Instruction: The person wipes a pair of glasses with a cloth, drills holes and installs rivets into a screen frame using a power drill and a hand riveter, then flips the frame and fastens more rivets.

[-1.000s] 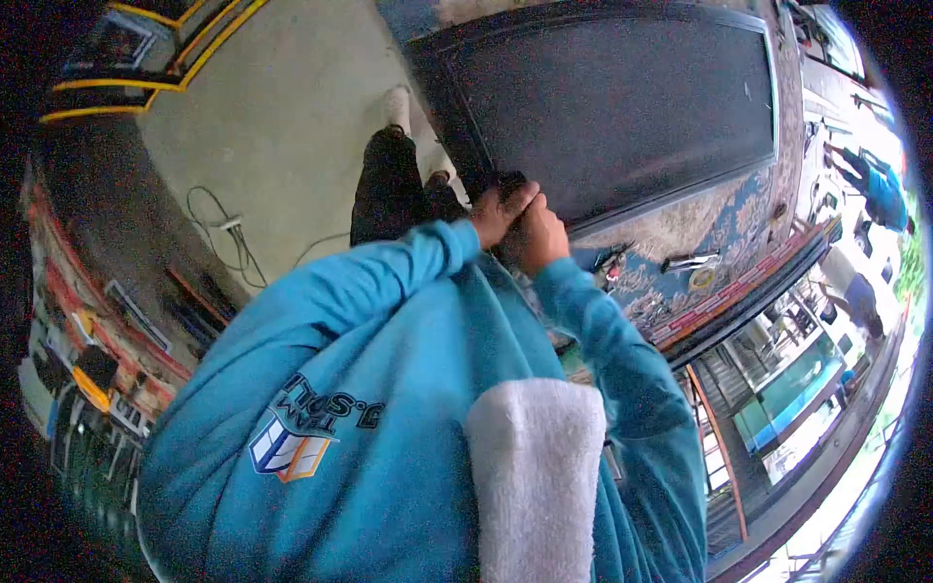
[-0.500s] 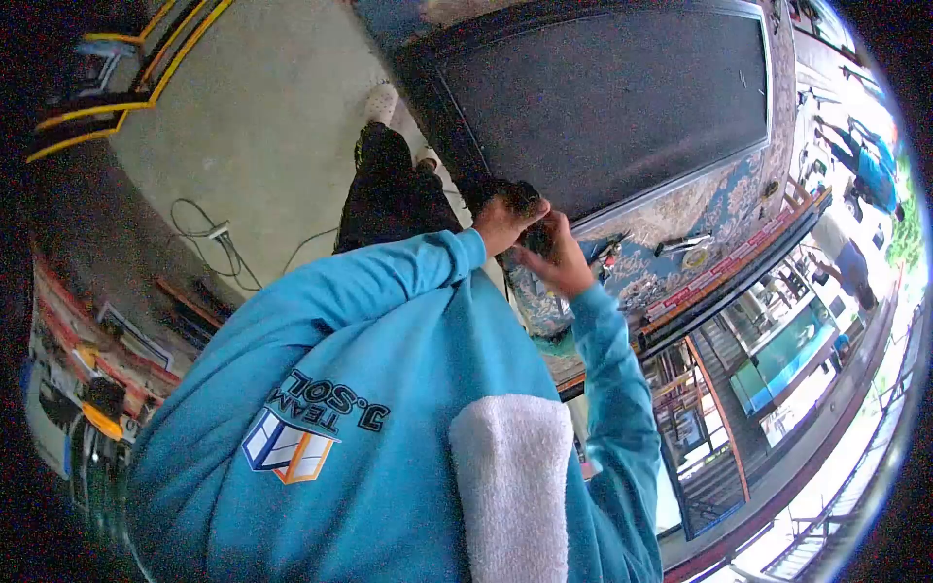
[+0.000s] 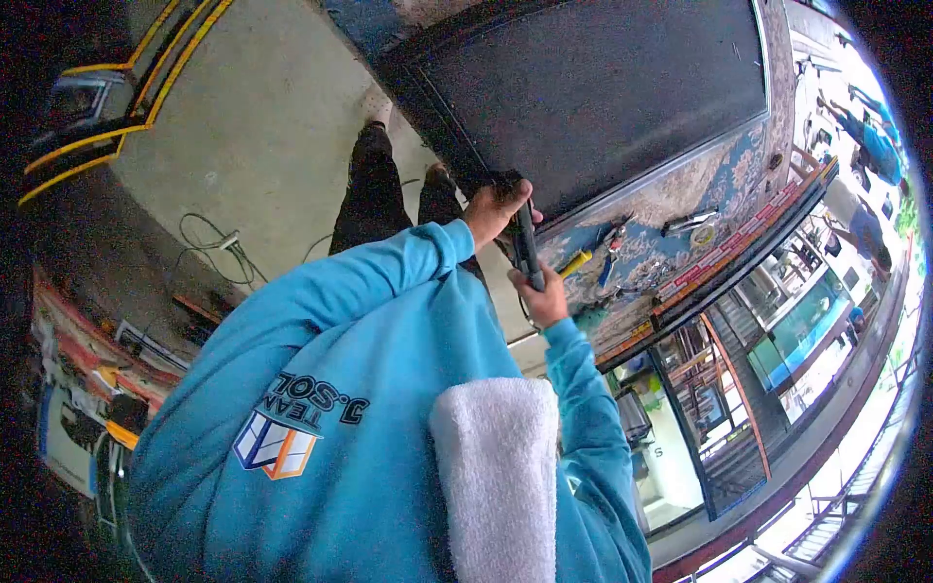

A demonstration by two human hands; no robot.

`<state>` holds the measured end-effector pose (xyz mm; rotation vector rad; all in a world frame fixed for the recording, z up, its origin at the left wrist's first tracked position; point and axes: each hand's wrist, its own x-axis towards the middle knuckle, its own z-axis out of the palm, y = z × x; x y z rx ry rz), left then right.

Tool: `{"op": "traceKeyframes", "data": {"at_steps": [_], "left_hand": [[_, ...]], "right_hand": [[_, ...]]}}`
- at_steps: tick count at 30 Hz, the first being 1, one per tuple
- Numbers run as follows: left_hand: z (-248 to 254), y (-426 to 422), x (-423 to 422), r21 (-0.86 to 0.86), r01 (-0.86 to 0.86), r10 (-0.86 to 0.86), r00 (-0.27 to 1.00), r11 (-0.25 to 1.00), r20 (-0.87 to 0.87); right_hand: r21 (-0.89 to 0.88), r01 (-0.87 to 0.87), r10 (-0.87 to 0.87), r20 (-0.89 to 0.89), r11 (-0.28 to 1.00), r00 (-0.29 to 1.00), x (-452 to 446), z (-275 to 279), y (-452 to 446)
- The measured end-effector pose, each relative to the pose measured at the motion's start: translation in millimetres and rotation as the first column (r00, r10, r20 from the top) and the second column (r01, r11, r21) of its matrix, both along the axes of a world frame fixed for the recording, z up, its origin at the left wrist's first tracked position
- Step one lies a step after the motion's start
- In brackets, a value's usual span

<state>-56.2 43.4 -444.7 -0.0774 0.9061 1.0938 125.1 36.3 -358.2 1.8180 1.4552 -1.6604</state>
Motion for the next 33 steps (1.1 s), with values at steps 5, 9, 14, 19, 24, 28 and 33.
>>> {"op": "traceKeyframes", "data": {"at_steps": [5,9,14,19,24,28,33], "left_hand": [[-2,-5,23,-0.077,-0.122,0.126,0.991,0.99,0.051],[-3,-8,37,-0.032,-0.245,0.242,0.967,0.969,-0.081],[-25,-5,44,-0.156,-0.394,0.381,0.918,0.906,-0.107],[-5,5,40,-0.169,-0.357,0.359,0.933,0.919,-0.022],[3,-1,39,-0.15,-0.309,0.281,0.942,0.939,-0.183],[-3,0,39,-0.162,-0.273,0.26,0.961,0.948,-0.094],[3,1,36,-0.185,-0.293,0.272,0.953,0.938,-0.132]], "right_hand": [[0.228,-0.114,0.105,0.051,0.967,0.993,15,-41,-13],[0.28,-0.361,0.356,0.071,0.889,0.932,21,-1,-2],[-0.299,0.085,-0.14,-0.168,0.95,0.976,13,91,64],[-0.177,-0.148,0.102,-0.247,0.973,0.964,26,5,33],[-0.118,-0.112,0.071,-0.313,0.987,0.947,39,-42,1],[0.357,-0.066,0.158,-0.236,0.932,0.959,31,-71,-16],[0.249,-0.544,0.552,0.042,0.801,0.833,23,5,25]]}}
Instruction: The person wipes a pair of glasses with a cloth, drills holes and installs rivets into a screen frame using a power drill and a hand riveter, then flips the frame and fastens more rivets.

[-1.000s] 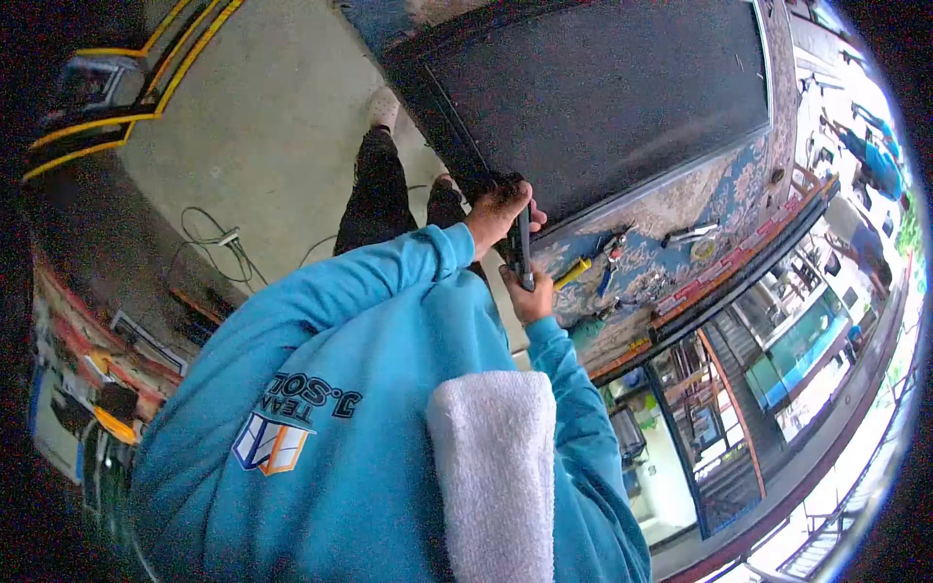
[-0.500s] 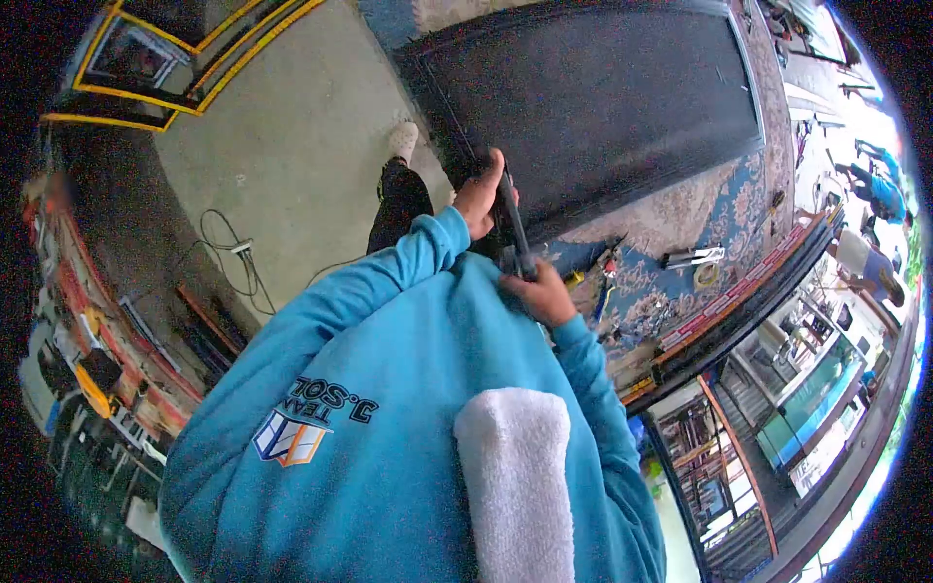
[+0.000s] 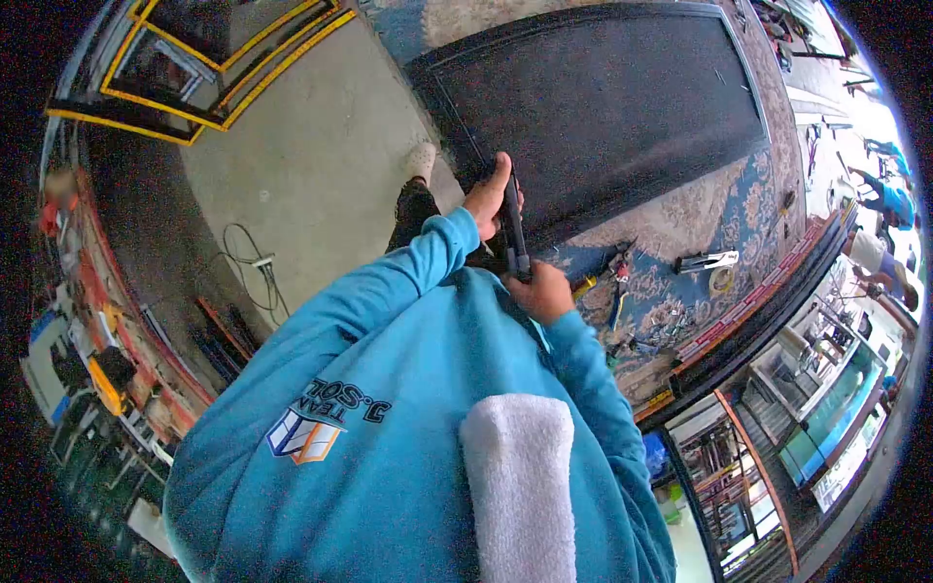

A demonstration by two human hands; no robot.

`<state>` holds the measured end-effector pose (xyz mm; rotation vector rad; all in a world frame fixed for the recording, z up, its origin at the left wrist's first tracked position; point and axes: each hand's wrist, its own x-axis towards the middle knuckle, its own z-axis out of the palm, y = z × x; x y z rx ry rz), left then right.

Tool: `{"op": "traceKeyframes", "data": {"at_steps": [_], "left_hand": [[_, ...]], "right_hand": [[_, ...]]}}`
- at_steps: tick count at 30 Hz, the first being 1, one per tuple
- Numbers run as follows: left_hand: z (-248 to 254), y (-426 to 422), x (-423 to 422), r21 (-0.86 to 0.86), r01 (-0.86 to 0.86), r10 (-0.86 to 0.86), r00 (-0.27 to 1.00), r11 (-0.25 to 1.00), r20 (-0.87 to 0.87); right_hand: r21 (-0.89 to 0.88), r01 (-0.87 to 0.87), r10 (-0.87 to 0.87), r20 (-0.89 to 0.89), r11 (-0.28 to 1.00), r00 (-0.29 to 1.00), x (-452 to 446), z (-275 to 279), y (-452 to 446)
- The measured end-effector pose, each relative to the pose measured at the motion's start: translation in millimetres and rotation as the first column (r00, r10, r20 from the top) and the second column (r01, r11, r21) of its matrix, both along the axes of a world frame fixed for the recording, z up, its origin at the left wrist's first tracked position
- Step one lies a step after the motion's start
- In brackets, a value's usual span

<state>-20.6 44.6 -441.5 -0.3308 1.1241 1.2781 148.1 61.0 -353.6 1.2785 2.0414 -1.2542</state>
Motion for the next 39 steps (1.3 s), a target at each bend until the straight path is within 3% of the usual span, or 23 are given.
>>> {"op": "traceKeyframes", "data": {"at_steps": [1,2,3,4,5,7,8,9,11,13,16,19,21,23,24,25,27,28,30,31,33,36,39], "left_hand": [[0,2,1,-0.032,0.005,-0.006,0.999,0.999,-0.04],[4,2,-1,-0.024,0.01,-0.011,0.999,1.0,-0.044],[10,-1,-4,-0.03,-0.001,0.0,1.0,1.0,-0.031],[13,-4,-5,-0.038,-0.012,0.011,1.0,0.999,-0.016],[11,-1,-6,-0.032,-0.008,0.007,1.0,0.999,-0.02],[-6,3,-1,-0.045,-0.047,0.049,0.997,0.998,0.053],[-16,3,1,-0.035,-0.044,0.046,0.998,0.998,0.05],[-28,0,5,-0.017,-0.017,0.017,1.0,1.0,0.018],[-28,-1,4,-0.002,0.011,-0.011,1.0,1.0,-0.02],[-16,-2,6,-0.02,0.038,-0.04,0.995,0.999,-0.089],[-12,0,-1,-0.022,0.067,-0.068,0.997,0.998,-0.043],[-5,-7,-2,0.042,0.087,-0.085,0.996,0.995,-0.04],[-12,-5,1,0.062,0.109,-0.109,0.994,0.992,-0.007],[-2,0,-1,0.006,-0.017,0.017,0.999,1.0,0.039],[-13,0,-2,-0.01,-0.018,0.018,1.0,1.0,0.02],[-13,0,0,-0.01,-0.015,0.015,1.0,1.0,0.019],[-11,-3,-2,-0.056,0.007,-0.008,1.0,0.998,-0.011],[-10,-1,-4,-0.056,0.01,-0.011,1.0,0.998,-0.017],[-4,3,1,-0.067,-0.049,0.049,0.999,0.997,0.002],[-2,9,3,-0.068,-0.083,0.084,0.996,0.994,0.012],[-20,5,4,-0.044,-0.055,0.056,0.998,0.997,0.005],[-23,0,3,-0.063,-0.019,0.017,1.0,0.998,-0.023],[-14,4,5,-0.012,-0.053,0.052,0.997,0.999,-0.059]], "right_hand": [[-0.018,-0.082,0.082,0.022,0.997,0.996,-3,30,10],[-0.282,0.187,-0.206,-0.037,0.941,0.978,-6,57,19],[-0.535,0.398,-0.48,-0.017,0.746,0.877,-7,80,26],[-0.628,0.41,-0.49,0.052,0.661,0.87,-11,93,35],[-0.626,0.41,-0.494,0.045,0.664,0.868,-12,86,30],[-0.258,0.202,-0.242,-0.133,0.945,0.961,-5,45,8],[-0.459,0.225,-0.367,-0.248,0.859,0.896,4,7,3],[-0.456,0.224,-0.367,-0.254,0.861,0.895,9,-10,-4],[-0.662,0.348,-0.578,-0.159,0.664,0.8,13,-28,-16],[-0.617,0.386,-0.516,-0.039,0.686,0.856,10,-28,-16],[-0.139,0.407,-0.429,-0.241,0.903,0.871,4,-61,-40],[0.037,0.376,-0.361,-0.211,0.926,0.909,2,-76,-48],[0.054,0.362,-0.346,-0.186,0.931,0.92,12,-70,-39],[0.092,-0.039,0.047,-0.082,0.995,0.996,13,-31,-13],[0.036,-0.062,0.062,0.007,0.997,0.998,0,15,4],[-0.146,0.044,-0.049,-0.034,0.988,0.998,5,32,18],[-0.414,0.388,-0.473,-0.123,0.824,0.873,10,64,30],[-0.416,0.388,-0.475,-0.128,0.822,0.87,10,57,27],[-0.159,0.196,-0.23,-0.238,0.968,0.944,16,27,13],[-0.379,0.158,-0.259,-0.233,0.912,0.937,16,12,9],[-0.46,0.287,-0.395,-0.154,0.84,0.906,9,-19,0],[-0.603,0.299,-0.45,-0.114,0.74,0.886,10,-22,0],[-0.45,0.314,-0.457,-0.255,0.836,0.852,11,-43,-17]]}}
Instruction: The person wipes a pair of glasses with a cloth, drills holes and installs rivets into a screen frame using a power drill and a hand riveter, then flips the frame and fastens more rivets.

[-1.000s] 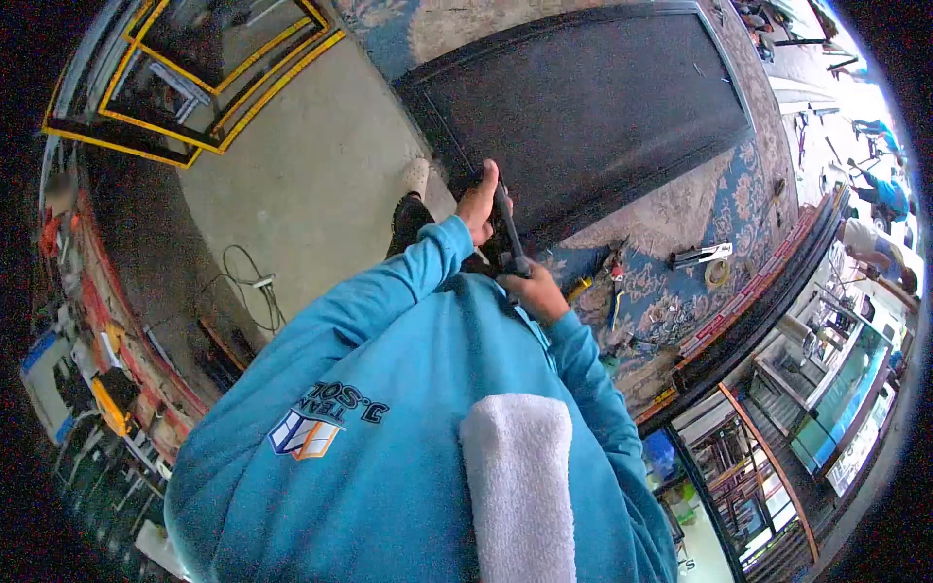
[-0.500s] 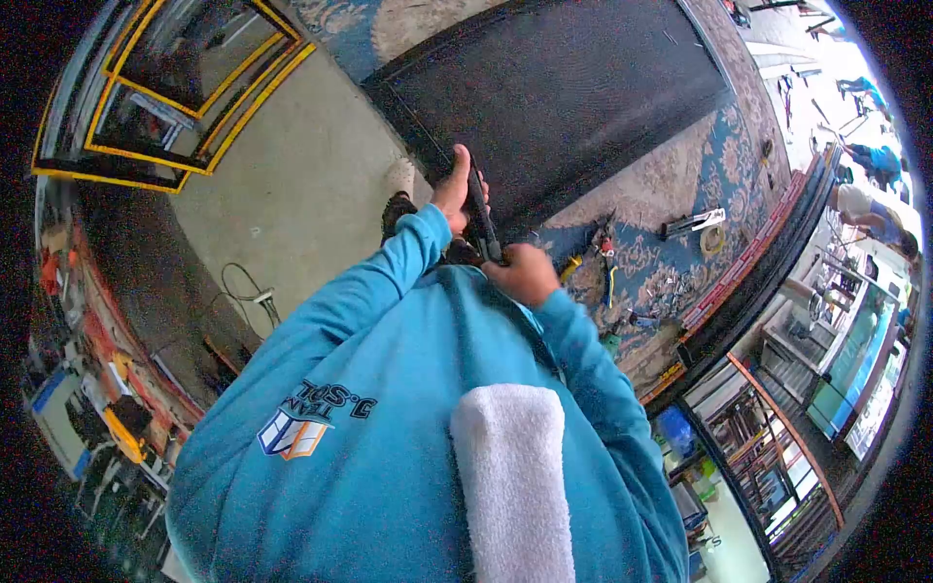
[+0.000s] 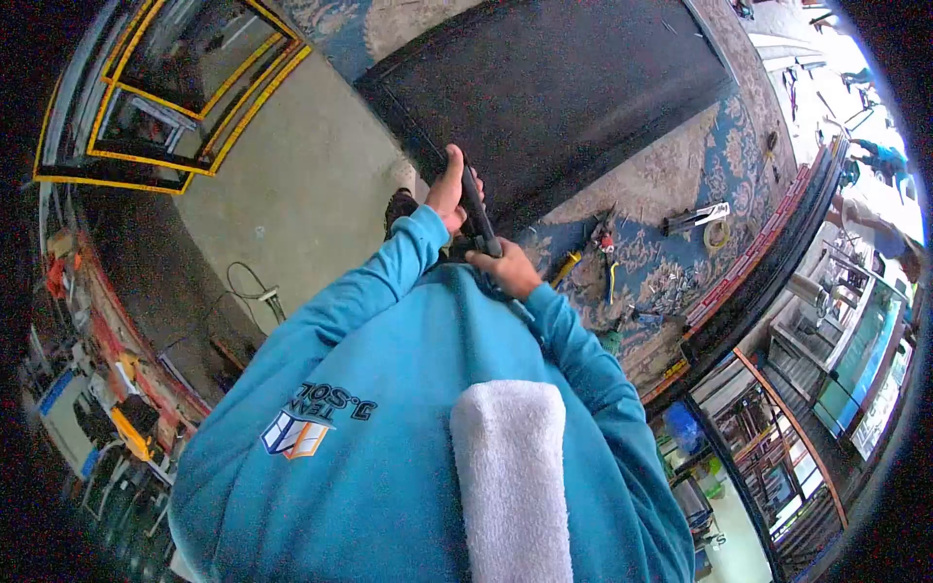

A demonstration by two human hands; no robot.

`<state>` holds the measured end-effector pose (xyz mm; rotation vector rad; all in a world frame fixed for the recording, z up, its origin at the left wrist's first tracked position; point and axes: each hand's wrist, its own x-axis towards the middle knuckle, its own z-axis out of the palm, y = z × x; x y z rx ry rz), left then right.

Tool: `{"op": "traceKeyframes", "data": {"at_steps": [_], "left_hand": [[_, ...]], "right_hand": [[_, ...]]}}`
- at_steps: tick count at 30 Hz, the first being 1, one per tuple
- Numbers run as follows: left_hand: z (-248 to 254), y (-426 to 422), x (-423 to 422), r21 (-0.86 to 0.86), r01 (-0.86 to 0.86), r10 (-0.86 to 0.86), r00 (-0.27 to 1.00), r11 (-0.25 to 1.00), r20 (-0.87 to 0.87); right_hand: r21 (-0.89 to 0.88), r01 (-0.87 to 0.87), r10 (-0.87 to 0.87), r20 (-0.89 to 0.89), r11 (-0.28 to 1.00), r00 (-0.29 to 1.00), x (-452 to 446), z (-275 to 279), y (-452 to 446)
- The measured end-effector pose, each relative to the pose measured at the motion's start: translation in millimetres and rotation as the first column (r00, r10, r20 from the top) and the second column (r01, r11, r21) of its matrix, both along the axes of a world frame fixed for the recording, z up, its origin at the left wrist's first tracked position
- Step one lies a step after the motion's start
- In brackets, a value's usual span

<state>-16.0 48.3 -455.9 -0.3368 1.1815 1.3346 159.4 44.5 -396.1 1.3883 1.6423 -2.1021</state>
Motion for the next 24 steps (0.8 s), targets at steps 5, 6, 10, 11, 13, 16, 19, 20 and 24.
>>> {"op": "traceKeyframes", "data": {"at_steps": [5,6,10,11,13,16,19,20,24], "left_hand": [[14,-5,-7,-0.017,0.058,-0.055,0.989,0.998,0.14],[18,-6,-5,-0.02,0.069,-0.065,0.988,0.997,0.138],[22,-2,-5,-0.05,0.048,-0.041,0.99,0.998,0.135],[21,-2,-3,-0.067,0.029,-0.022,0.993,0.997,0.115],[10,-1,-1,-0.09,0.017,-0.009,0.996,0.996,0.089],[-15,-9,-3,-0.056,0.006,-0.008,1.0,0.998,-0.024],[10,-1,-13,-0.064,0.055,-0.047,0.993,0.996,0.112],[15,2,-11,-0.054,0.068,-0.062,0.992,0.996,0.109],[33,9,-12,-0.151,0.031,-0.005,0.985,0.988,0.17]], "right_hand": [[0.339,-0.009,-0.053,0.172,0.941,0.984,-6,-34,-20],[0.337,0.002,-0.062,0.17,0.942,0.984,-5,-29,-20],[0.336,-0.08,0.045,0.108,0.938,0.993,1,-16,-2],[0.379,-0.248,0.169,0.229,0.891,0.959,5,-13,5],[0.415,-0.549,0.375,0.43,0.726,0.821,-1,35,22],[-0.294,-0.048,0.068,0.061,0.955,0.996,-18,140,57],[0.011,-0.228,0.227,0.059,0.974,0.972,-11,112,50],[0.264,-0.232,0.238,0.01,0.936,0.971,-4,87,36],[0.356,-0.114,0.051,0.182,0.927,0.982,7,-24,-5]]}}
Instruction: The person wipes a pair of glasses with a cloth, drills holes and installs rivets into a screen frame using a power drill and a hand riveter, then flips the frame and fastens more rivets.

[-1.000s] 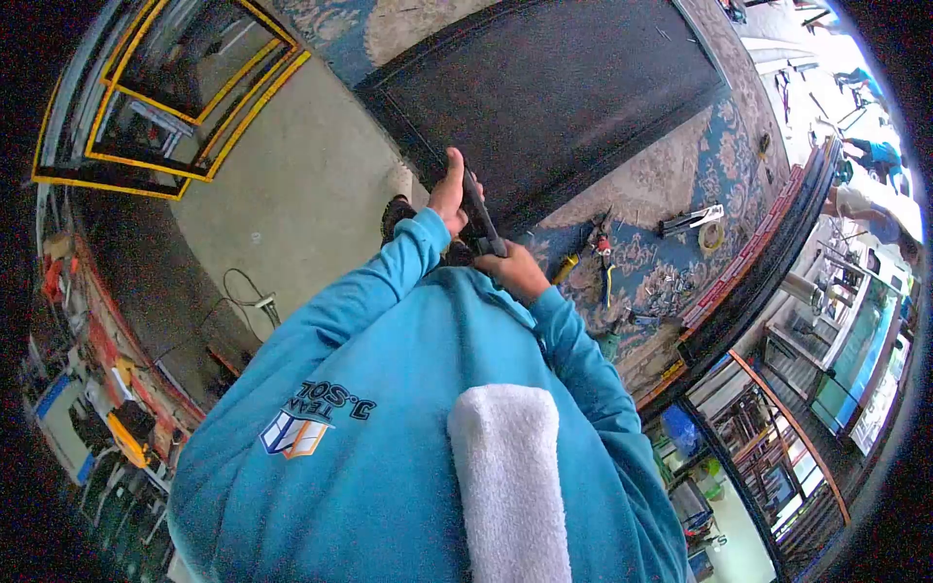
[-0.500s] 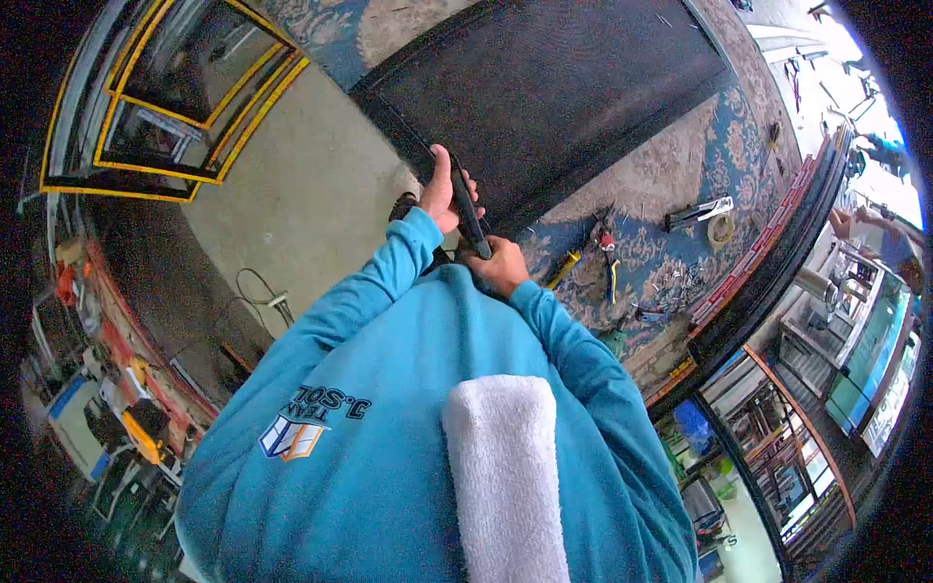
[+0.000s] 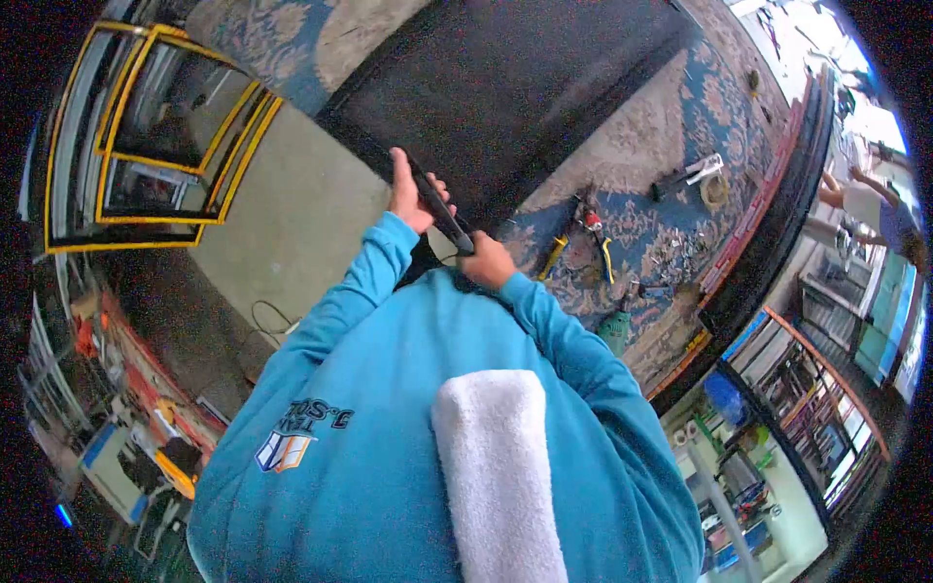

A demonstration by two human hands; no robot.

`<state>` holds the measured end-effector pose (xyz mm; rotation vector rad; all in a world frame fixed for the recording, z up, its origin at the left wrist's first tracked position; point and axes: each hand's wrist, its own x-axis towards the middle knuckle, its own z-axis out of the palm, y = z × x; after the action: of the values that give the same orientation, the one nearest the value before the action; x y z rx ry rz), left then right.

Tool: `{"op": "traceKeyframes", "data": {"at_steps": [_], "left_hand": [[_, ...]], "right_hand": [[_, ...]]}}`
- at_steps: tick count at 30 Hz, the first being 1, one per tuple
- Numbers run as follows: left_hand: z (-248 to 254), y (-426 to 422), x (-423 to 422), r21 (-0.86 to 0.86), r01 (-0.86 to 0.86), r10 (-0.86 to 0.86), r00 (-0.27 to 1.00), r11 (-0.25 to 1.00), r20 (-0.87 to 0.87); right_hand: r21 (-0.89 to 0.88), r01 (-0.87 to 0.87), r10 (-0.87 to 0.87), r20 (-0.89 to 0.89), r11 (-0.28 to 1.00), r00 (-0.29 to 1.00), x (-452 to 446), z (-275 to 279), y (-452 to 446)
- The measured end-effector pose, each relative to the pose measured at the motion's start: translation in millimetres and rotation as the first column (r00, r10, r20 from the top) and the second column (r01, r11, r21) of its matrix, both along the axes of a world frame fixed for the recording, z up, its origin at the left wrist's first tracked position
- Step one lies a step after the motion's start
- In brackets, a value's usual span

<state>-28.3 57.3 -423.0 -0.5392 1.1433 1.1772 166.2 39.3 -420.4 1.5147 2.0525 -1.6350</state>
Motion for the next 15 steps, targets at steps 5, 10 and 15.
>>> {"op": "traceKeyframes", "data": {"at_steps": [5,10,15], "left_hand": [[17,1,9,0.117,-0.026,0.019,0.998,0.993,0.058],[35,-53,-2,0.346,0.294,-0.295,0.954,0.891,-0.052],[-7,-97,-23,-0.213,0.475,-0.509,0.675,0.854,-0.534]], "right_hand": [[-0.211,0.038,-0.078,-0.184,0.977,0.98,9,25,14],[-0.351,0.288,-0.376,-0.214,0.891,0.902,65,87,52],[0.619,0.458,-0.583,-0.001,0.638,0.813,142,20,121]]}}
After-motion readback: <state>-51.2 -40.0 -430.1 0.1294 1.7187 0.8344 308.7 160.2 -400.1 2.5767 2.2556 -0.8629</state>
